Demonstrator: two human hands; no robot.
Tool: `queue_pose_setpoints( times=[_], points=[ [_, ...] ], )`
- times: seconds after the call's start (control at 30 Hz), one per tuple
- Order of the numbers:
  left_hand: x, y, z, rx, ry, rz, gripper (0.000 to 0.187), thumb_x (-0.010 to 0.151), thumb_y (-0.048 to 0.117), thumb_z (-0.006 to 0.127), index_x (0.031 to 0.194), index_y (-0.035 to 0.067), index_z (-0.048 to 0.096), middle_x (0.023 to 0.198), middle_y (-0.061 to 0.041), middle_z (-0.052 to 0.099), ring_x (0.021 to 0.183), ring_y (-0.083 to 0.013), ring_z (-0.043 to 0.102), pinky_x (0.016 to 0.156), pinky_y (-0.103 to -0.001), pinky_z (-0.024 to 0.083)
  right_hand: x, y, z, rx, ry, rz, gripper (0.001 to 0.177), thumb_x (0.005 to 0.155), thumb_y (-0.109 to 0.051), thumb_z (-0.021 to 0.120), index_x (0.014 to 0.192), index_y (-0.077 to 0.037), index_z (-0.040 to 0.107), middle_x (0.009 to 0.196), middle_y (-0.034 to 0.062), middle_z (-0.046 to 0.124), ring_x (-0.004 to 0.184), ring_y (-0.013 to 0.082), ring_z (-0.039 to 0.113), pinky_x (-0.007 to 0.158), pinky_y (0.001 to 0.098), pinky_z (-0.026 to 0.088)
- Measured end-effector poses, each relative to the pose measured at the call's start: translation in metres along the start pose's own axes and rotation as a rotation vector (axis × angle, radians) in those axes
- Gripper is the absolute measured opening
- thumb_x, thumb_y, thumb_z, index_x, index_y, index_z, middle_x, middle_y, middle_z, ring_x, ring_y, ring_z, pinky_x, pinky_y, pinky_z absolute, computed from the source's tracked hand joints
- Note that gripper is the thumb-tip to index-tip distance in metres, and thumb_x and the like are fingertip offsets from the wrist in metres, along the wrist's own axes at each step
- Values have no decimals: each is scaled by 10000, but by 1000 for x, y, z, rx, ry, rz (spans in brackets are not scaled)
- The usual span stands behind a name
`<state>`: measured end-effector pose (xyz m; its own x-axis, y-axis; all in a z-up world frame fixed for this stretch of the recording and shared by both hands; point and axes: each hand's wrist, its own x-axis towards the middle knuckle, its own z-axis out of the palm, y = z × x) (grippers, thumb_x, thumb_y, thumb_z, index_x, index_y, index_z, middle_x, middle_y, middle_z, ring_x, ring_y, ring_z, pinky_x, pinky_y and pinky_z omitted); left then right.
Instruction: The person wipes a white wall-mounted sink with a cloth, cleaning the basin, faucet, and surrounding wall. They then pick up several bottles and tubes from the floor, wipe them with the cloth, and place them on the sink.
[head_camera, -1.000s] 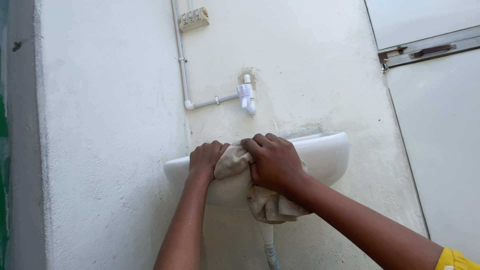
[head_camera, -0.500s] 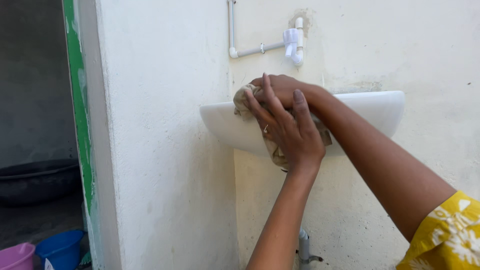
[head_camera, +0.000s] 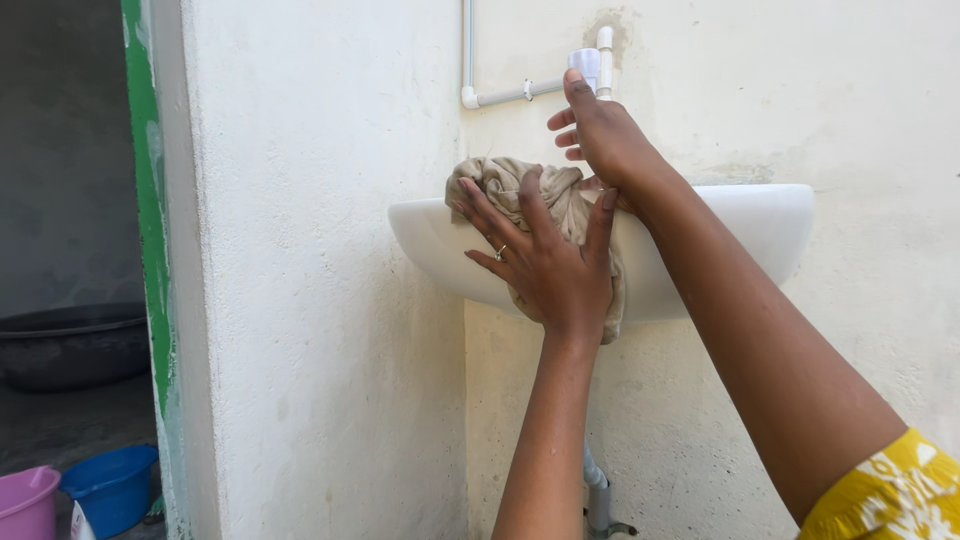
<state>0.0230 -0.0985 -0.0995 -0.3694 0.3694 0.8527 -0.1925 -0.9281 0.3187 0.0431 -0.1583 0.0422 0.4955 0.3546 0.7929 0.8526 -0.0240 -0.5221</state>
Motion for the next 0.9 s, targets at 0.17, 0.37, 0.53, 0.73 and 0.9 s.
queue_pose_setpoints(
  times=[0.17, 0.37, 0.53, 0.73, 0.9],
  points=[
    [14, -16, -14, -36, -33, 91, 509, 1032, 530, 527, 1401, 179, 503, 1683, -259, 242, 1610, -484, 178, 1150, -835, 119, -14, -6, 15, -294, 194, -303, 835, 1000, -752, 254, 1085, -51, 701, 940, 139, 728, 969, 251, 707, 885, 420, 531],
    [52, -77, -9, -171, -34, 56, 436, 1014, 390, 586, 1339, 104, 539, 1598, -252, 420, 1554, -456, 295, 1179, -752, 204, -32, -24, 37, -786, 112, -88, 898, 923, -845, 107, 1000, -130, 645, 869, 161, 724, 876, 306, 703, 741, 513, 536],
    [93, -158, -2, -402, -102, 25, 512, 959, 411, 605, 1310, 40, 585, 1357, -226, 612, 1285, -405, 569, 1080, -519, 455, -40, -33, 33, -902, -34, 37, 1052, 912, -868, 89, 684, -64, 728, 736, 151, 725, 774, 297, 724, 714, 466, 551],
    [122, -231, 29, -768, -198, -140, 430, 959, 405, 616, 1147, 25, 691, 1055, -152, 774, 996, -269, 724, 890, -370, 560, -46, -33, 38, -1090, -43, 152, 978, 937, -832, 154, 702, -92, 750, 696, 112, 736, 695, 231, 720, 683, 425, 563],
    [89, -180, 40, -570, 45, -626, 463, 959, 397, 618, 1320, 109, 579, 1231, -117, 684, 1030, -248, 720, 841, -396, 608, -42, -30, 35, -1146, -44, 201, 941, 960, -797, 176, 736, -102, 768, 742, 116, 750, 737, 241, 725, 714, 438, 569]
  ],
)
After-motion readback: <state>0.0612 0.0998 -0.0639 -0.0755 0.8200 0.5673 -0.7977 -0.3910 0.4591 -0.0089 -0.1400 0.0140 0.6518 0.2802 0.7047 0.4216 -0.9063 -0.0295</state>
